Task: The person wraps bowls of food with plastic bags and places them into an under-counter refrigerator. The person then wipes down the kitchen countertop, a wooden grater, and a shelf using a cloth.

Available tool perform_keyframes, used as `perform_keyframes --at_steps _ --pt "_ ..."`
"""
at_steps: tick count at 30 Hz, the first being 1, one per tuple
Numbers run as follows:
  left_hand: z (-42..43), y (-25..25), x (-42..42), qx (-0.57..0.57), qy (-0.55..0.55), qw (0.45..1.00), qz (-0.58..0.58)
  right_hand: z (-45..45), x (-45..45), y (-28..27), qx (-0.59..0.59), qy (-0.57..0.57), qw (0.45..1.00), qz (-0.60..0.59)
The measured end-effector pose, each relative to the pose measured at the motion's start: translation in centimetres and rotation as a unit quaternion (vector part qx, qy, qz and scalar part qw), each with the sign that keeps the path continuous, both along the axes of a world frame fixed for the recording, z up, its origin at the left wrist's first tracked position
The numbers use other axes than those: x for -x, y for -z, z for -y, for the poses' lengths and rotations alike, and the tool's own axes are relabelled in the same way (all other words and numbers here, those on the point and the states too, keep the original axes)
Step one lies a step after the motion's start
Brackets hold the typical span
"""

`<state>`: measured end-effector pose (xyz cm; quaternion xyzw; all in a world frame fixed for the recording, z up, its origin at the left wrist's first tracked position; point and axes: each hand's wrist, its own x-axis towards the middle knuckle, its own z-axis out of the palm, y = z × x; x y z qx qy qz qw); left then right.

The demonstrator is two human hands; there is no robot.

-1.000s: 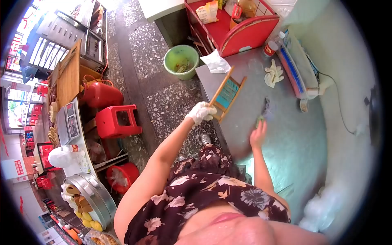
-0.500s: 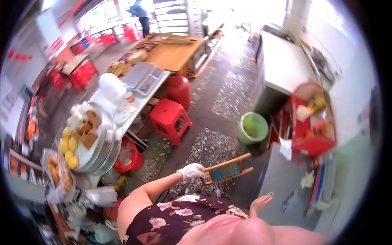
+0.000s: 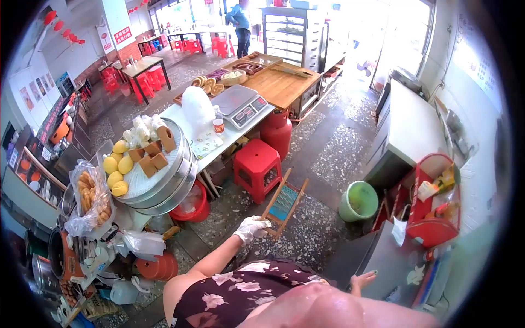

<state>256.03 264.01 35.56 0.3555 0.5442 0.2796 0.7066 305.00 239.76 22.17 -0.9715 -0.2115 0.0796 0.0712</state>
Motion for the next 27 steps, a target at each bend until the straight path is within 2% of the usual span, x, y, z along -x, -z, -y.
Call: perform_keyframes --at_steps 2,5,8,12,15,17,18,19,20,22,23,27 --pt "-0.2 0.9 0.2 0.004 -0.003 0.999 0.038 0.4 0.3 -0.1 0.001 -0.023 1.0 -0.011" --pt "0.0 0.3 0.2 0.024 0.006 0.999 0.019 2.0 0.2 1.2 0.0 -0.068 0.997 0.038" --pt "0.3 -0.9 0.6 0.015 0.01 1.0 0.02 2.5 2.1 -0.5 -0.002 -0.094 0.995 0.044" --pt "0.9 -2.8 1.5 0.006 0.024 0.999 0.037 3.7 2.8 1.2 -0.007 -0.084 0.994 0.065" --pt "1.1 -4.1 2.1 -0.002 0.01 0.998 0.062 5.1 4.7 0.5 0.047 -0.099 0.989 0.104" --pt "1.0 -4.6 2.6 -0.005 0.016 0.998 0.061 5.5 5.9 0.4 0.017 -0.099 0.985 0.143" --pt "0.8 -4.7 2.8 0.002 0.01 0.997 0.076 6.2 5.0 2.8 -0.171 -0.07 0.972 0.144" --pt "0.9 -4.6 2.8 0.012 0.003 0.996 0.094 7.5 5.2 3.8 -0.17 -0.073 0.972 0.142" --pt "1.0 -4.3 2.9 -0.009 0.0 0.997 0.077 8.9 5.6 4.3 -0.076 -0.12 0.96 0.241" --pt "1.0 -4.3 3.3 0.001 -0.001 0.997 0.071 8.1 10.8 -2.9 -0.003 -0.149 0.94 0.308" --pt "0.9 -4.5 3.6 0.007 -0.003 0.998 0.069 7.3 12.3 -4.8 -0.005 -0.132 0.939 0.317" --pt "0.8 -3.6 4.7 0.008 -0.012 0.995 0.096 5.6 14.6 -5.8 -0.066 -0.066 0.955 0.281"
